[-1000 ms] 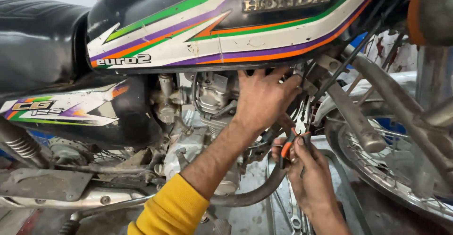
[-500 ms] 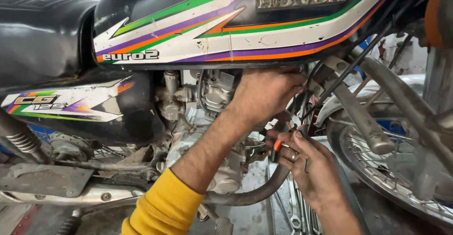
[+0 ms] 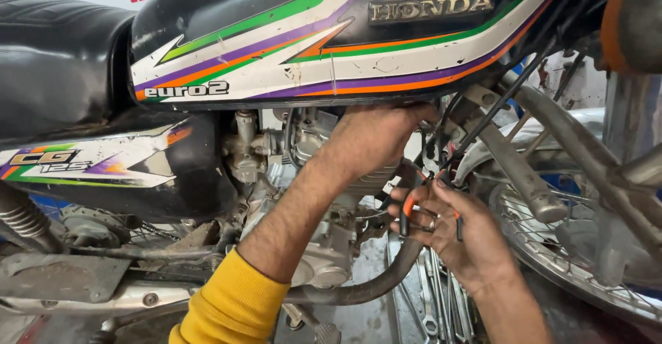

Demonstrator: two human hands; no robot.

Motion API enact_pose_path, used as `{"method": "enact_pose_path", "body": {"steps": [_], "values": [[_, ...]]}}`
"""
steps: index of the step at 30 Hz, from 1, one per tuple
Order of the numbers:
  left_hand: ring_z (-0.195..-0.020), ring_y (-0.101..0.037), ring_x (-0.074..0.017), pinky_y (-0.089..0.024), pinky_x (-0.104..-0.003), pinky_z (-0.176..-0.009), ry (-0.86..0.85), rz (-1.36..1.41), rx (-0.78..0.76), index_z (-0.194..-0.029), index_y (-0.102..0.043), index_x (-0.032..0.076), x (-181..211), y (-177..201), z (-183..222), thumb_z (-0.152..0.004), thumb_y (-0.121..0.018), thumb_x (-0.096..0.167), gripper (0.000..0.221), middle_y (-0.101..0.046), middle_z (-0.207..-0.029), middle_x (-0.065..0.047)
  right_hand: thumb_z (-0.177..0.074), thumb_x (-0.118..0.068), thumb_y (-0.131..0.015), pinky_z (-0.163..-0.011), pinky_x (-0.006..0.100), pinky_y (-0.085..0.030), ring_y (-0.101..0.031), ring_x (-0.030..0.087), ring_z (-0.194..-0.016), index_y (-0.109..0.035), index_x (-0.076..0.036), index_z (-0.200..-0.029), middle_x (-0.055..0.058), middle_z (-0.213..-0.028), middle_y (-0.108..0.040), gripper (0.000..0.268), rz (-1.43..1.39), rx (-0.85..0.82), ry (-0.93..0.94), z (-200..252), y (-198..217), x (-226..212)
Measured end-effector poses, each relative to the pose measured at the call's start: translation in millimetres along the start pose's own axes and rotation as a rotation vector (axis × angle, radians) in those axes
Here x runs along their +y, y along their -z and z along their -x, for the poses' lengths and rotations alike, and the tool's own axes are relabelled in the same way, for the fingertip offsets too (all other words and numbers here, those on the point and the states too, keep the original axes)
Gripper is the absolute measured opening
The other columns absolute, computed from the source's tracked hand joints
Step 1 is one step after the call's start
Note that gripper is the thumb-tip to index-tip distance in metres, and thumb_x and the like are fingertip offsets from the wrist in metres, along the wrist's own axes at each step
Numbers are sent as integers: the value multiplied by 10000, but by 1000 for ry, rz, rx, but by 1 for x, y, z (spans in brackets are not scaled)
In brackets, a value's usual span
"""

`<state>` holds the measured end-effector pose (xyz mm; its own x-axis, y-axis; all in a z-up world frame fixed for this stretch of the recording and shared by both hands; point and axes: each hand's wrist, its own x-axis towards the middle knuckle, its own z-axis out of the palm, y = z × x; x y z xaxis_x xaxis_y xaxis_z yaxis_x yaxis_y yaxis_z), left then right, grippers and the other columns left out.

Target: The person uses pliers and other tools to disconnect and remove the air filter housing from a motorcycle.

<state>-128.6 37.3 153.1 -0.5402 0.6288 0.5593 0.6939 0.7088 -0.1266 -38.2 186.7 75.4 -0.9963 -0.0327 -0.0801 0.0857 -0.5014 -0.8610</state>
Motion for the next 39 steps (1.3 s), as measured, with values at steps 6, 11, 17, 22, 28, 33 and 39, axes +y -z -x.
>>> {"method": "enact_pose_path", "body": {"steps": [6, 11, 17, 22, 28, 33, 39], "values": [[-933, -699, -322, -569, -544, -691, 34, 26, -98, -1290, -578, 271, 2, 7, 0, -808, -537, 86, 518, -723, -1170, -29, -992, -301, -562, -667, 528, -608, -667, 345, -741, -565, -45, -767, 219, -915, -704, 340, -70, 0, 2, -2, 2, 2], [-863, -703, -351, -569, -528, -705, 1, 82, -27, -1350, -508, 242, -4, 2, 5, -817, -520, 89, 555, -739, -1029, -119, -1040, -327, -534, -426, 303, -369, -478, 185, -532, -455, -149, -772, 92, -751, -593, 331, -98, 85, -10, 9, -12, 7], [-873, -705, -365, -548, -559, -782, 94, 131, -176, -1424, -435, 254, -2, 14, 2, -854, -459, 151, 580, -746, -1032, -111, -1016, -360, -558, -394, 258, -255, -380, 150, -490, -398, -167, -732, 65, -745, -533, 378, -212, 173, -50, 16, -39, 9], [-943, -702, -392, -547, -544, -802, 63, 237, -114, -1356, -522, 238, 2, 14, 3, -932, -395, 338, 453, -720, -1138, -163, -958, -303, -591, -548, 463, -509, -561, 300, -651, -605, 20, -1056, 179, -897, -615, 337, -144, 307, 11, 40, -76, 8], [-868, -714, -323, -542, -506, -644, 58, 32, 39, -1172, -671, 249, 12, 5, 8, -925, -473, 496, 402, -763, -909, -76, -1008, -130, -514, -859, 484, -511, -653, 359, -973, -588, -14, -1145, 231, -1093, -692, 194, -81, 335, -75, 41, -43, 17], [-833, -685, -379, -527, -529, -638, -39, -75, 130, -1134, -602, 173, 12, 7, 11, -954, -538, 407, 303, -727, -964, -85, -968, -166, -512, -1090, 501, -457, -690, 314, -1147, -644, -37, -1111, 129, -1224, -757, 233, 379, 219, -49, 10, 8, -5], [-735, -701, -338, -545, -481, -506, -103, -158, 185, -1192, -602, 204, -1, -13, 8, -905, -559, 415, 359, -703, -983, -36, -909, -159, -576, -830, 539, -595, -741, 439, -920, -688, 99, -978, 296, -1044, -760, 289, 418, -250, 108, -75, 87, -20]]}}
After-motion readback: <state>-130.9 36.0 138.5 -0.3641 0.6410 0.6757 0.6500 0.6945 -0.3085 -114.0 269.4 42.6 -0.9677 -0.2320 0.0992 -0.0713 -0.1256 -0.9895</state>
